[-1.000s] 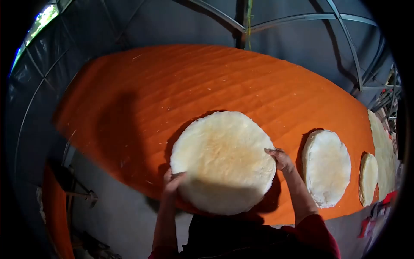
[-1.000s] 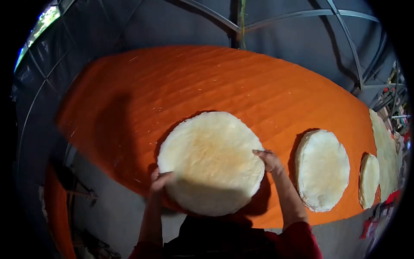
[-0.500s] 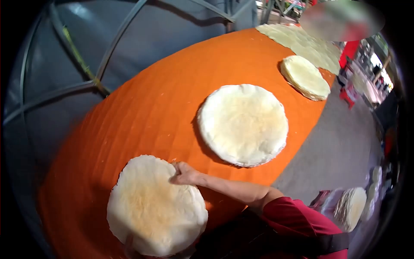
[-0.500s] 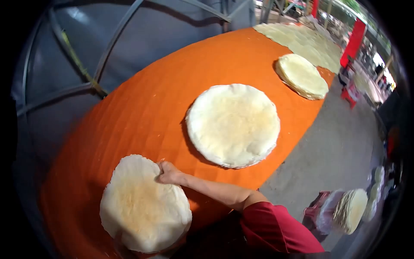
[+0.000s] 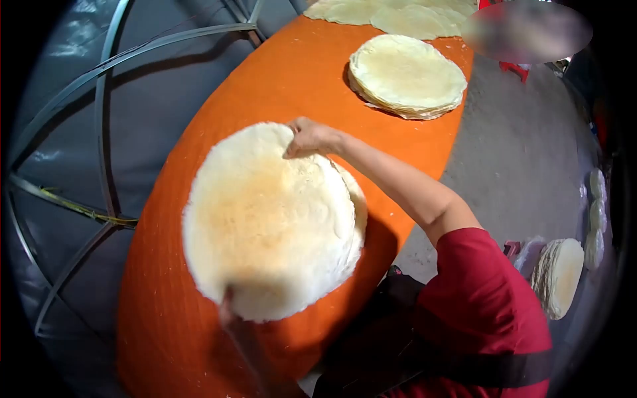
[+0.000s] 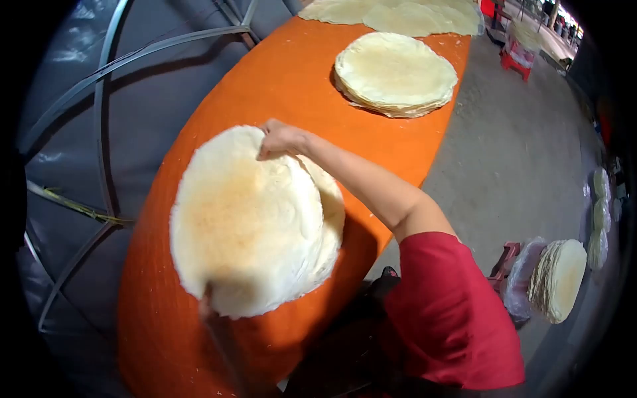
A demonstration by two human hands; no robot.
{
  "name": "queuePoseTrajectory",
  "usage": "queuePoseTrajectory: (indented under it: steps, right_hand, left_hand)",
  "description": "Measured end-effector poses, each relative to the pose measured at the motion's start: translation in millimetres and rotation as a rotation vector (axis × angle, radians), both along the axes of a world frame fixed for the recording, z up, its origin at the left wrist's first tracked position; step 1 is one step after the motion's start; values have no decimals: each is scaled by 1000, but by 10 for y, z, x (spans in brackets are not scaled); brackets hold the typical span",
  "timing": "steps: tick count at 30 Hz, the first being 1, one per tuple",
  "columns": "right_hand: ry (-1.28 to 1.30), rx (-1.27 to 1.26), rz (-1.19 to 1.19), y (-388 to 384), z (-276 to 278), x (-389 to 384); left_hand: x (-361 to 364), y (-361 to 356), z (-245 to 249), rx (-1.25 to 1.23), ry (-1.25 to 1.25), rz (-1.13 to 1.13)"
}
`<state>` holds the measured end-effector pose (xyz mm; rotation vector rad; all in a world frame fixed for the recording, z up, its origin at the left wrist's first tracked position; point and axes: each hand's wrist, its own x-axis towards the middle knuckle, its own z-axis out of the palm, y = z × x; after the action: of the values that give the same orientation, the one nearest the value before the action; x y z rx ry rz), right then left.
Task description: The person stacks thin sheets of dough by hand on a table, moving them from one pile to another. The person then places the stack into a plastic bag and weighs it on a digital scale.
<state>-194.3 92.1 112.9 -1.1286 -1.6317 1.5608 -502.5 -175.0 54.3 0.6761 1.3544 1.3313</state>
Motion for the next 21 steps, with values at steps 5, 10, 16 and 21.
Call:
queuePoseTrajectory:
  steps: [5,10,16,21]
  right_hand:
    - [-248,-14,-29,190,-1103,225]
    - [-335,160,-70,31,-889,385]
    - [112,-7,-149,-507,-1231,534]
    - [234,-103,-166,-569,-1200,468]
  left_hand:
    - [418,-1,-614,-143,-41,22]
    - [-53,-21,-841,-450,620,19]
    - [184,267,-767,22,79,229]
    - [397,254,-727,-59,514,303]
